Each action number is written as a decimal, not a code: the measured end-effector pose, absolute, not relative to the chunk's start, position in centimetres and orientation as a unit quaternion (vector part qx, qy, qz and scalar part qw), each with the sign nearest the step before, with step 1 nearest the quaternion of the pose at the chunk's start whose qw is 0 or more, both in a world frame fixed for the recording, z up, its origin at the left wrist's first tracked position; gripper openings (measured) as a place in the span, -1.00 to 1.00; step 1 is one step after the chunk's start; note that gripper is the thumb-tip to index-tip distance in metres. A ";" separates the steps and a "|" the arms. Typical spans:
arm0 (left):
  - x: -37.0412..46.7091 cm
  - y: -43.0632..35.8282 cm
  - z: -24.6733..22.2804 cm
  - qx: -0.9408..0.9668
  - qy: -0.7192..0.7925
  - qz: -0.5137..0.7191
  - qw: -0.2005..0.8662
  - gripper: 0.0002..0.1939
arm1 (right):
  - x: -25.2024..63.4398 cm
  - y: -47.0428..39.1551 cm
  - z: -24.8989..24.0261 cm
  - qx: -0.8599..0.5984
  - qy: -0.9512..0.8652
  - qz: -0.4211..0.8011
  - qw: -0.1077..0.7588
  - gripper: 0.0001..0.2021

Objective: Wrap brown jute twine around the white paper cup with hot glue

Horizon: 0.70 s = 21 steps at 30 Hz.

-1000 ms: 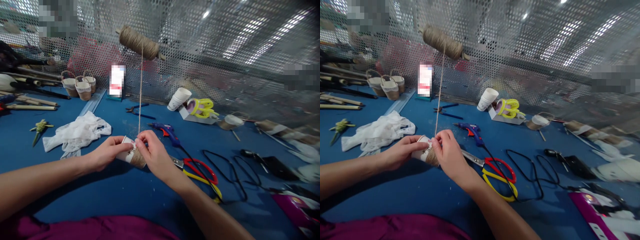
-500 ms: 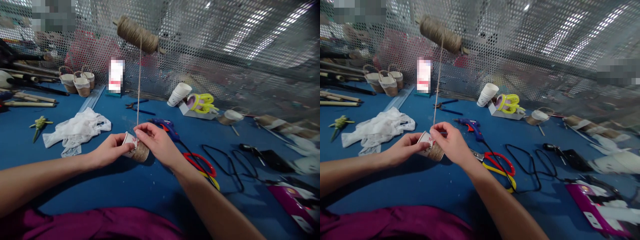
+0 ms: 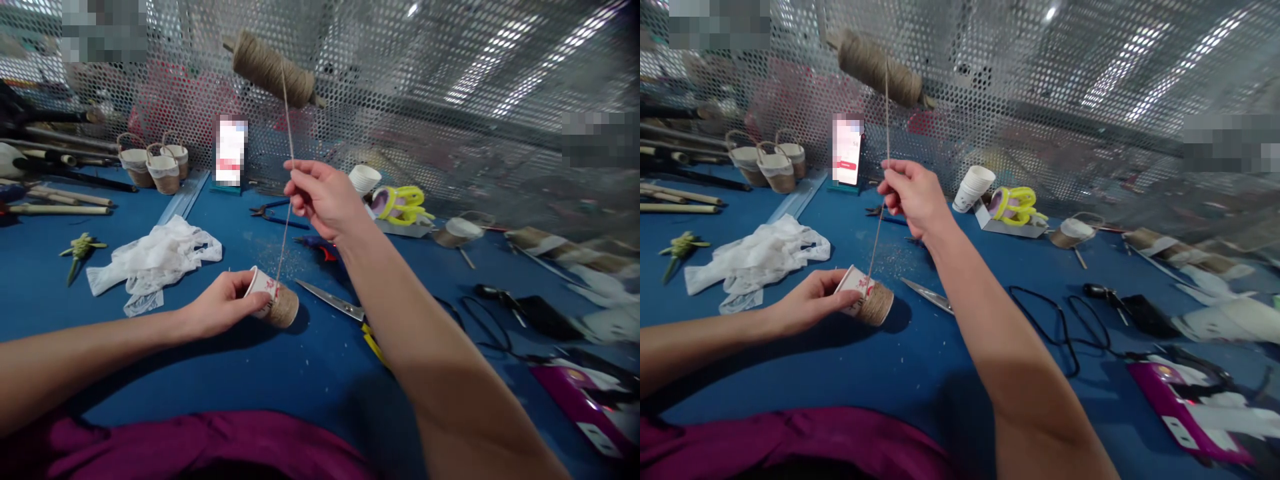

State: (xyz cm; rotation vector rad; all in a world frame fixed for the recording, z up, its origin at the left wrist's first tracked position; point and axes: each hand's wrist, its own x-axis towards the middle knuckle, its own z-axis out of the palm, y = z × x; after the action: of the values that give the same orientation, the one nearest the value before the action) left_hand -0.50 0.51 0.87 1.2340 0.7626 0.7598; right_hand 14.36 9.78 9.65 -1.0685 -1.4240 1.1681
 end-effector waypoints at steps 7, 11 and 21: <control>-0.5 0.4 1.6 0.533 0.337 0.331 0.702 -0.83 | 16.4 4.5 7.0 -0.509 -0.759 0.321 0.250 -0.86; -0.7 -0.2 2.1 0.559 0.303 0.286 0.717 -0.82 | 17.8 2.0 5.7 -0.525 -0.793 0.283 0.127 -0.80; -0.7 -0.3 2.5 0.553 0.311 0.262 0.727 -0.83 | 18.1 1.7 4.9 -0.599 -0.715 0.261 0.249 -0.64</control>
State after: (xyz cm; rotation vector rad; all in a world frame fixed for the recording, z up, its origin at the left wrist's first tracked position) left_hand -0.67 -0.27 2.52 1.2179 0.6864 0.5777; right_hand 18.08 1.72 4.89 -1.6323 -1.9469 0.7097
